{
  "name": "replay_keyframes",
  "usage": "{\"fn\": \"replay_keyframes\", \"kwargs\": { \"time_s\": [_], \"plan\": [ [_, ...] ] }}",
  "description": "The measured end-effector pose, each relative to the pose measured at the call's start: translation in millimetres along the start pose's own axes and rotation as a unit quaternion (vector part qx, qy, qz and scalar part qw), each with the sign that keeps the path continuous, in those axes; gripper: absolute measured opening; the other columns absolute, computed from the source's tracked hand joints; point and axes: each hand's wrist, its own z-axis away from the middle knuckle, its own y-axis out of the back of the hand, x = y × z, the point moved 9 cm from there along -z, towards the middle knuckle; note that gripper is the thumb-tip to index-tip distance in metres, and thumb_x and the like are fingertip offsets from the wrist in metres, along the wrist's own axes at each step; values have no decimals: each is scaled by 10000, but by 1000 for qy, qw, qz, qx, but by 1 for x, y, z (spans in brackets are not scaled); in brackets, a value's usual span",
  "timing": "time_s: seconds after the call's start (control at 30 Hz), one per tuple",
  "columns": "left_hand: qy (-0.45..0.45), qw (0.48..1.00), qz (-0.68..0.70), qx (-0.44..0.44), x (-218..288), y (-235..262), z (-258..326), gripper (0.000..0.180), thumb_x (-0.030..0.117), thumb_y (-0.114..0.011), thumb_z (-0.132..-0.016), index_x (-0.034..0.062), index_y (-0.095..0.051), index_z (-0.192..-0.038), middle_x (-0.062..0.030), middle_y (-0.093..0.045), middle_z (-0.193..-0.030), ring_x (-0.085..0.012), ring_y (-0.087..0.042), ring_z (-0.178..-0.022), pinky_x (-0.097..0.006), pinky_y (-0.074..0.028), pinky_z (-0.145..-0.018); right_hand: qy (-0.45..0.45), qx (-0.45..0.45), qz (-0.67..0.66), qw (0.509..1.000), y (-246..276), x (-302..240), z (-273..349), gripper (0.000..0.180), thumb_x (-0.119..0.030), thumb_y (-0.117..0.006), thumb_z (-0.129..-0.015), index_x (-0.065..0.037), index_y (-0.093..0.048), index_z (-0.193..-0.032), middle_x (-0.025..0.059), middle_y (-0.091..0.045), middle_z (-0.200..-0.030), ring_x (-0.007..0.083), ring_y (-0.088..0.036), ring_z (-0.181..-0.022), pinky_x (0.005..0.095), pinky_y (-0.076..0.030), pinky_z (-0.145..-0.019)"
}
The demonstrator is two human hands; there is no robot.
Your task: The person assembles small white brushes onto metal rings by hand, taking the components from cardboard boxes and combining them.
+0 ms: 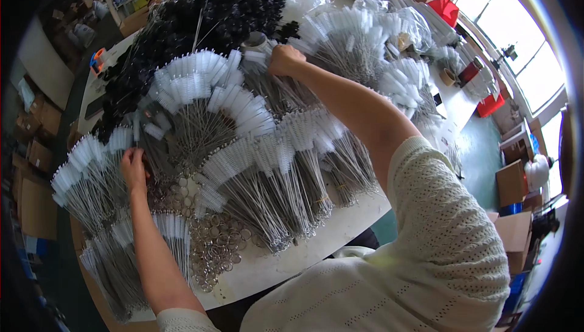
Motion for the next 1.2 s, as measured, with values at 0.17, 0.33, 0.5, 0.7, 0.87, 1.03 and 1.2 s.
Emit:
{"fn": "replay_keyframes", "kwargs": {
  "time_s": [0.17,0.33,0.5,0.7,0.87,1.03,1.2],
  "plan": [
    [-9,1000,-24,-13,6,-7,0,187,214,-534,-868,35,-583,-889,21,-424,-566,-62,-355,-421,-251,-312,-371,32,-42,-89,995,19,4,-16,423,-287,-751,-582,-52,-677,-925,145,-656,-986,276,-636,-950,363,-520,-815],
    [-2,1000,-26,-2,3,2,2,173,184,-553,-833,12,-553,-816,-9,-460,-560,-97,-365,-344,-265,-308,-348,107,152,-241,953,128,13,-3,253,-337,-615,-720,-123,-690,-834,113,-675,-819,221,-664,-780,353,-536,-715],
    [59,988,-134,-53,48,-13,5,186,189,-545,-817,14,-544,-754,-55,-573,-631,-116,-432,-387,-285,-324,-379,181,121,-253,943,141,106,-23,239,-287,-499,-807,-117,-658,-861,135,-663,-819,268,-653,-780,386,-512,-720],
    [-145,862,-481,69,133,-14,42,186,166,-546,-772,-19,-562,-766,-209,-627,-769,-388,-605,-737,-448,-457,-698,98,99,-12,990,109,118,13,188,-284,-600,-737,-157,-687,-845,138,-665,-831,296,-649,-805,401,-501,-736],
    [-162,834,-499,171,133,35,45,188,155,-556,-793,24,-574,-927,-188,-643,-812,-366,-618,-748,-428,-475,-671,34,106,20,994,103,117,3,206,-186,-582,-731,-77,-692,-869,162,-669,-912,331,-645,-886,413,-501,-773],
    [-196,932,-249,177,105,92,33,213,180,-621,-797,29,-653,-943,-111,-670,-818,-224,-633,-742,-327,-481,-682,27,122,-21,992,88,151,-37,200,-322,-692,-693,-139,-695,-772,57,-673,-727,215,-642,-653,367,-493,-582],
    [65,982,173,29,90,55,66,165,163,-580,-879,53,-596,-1001,14,-532,-708,-75,-522,-593,-238,-479,-454,65,286,-72,953,164,168,-19,266,-347,-650,-717,-139,-719,-869,85,-688,-820,213,-659,-755,343,-501,-707]
  ]
}}
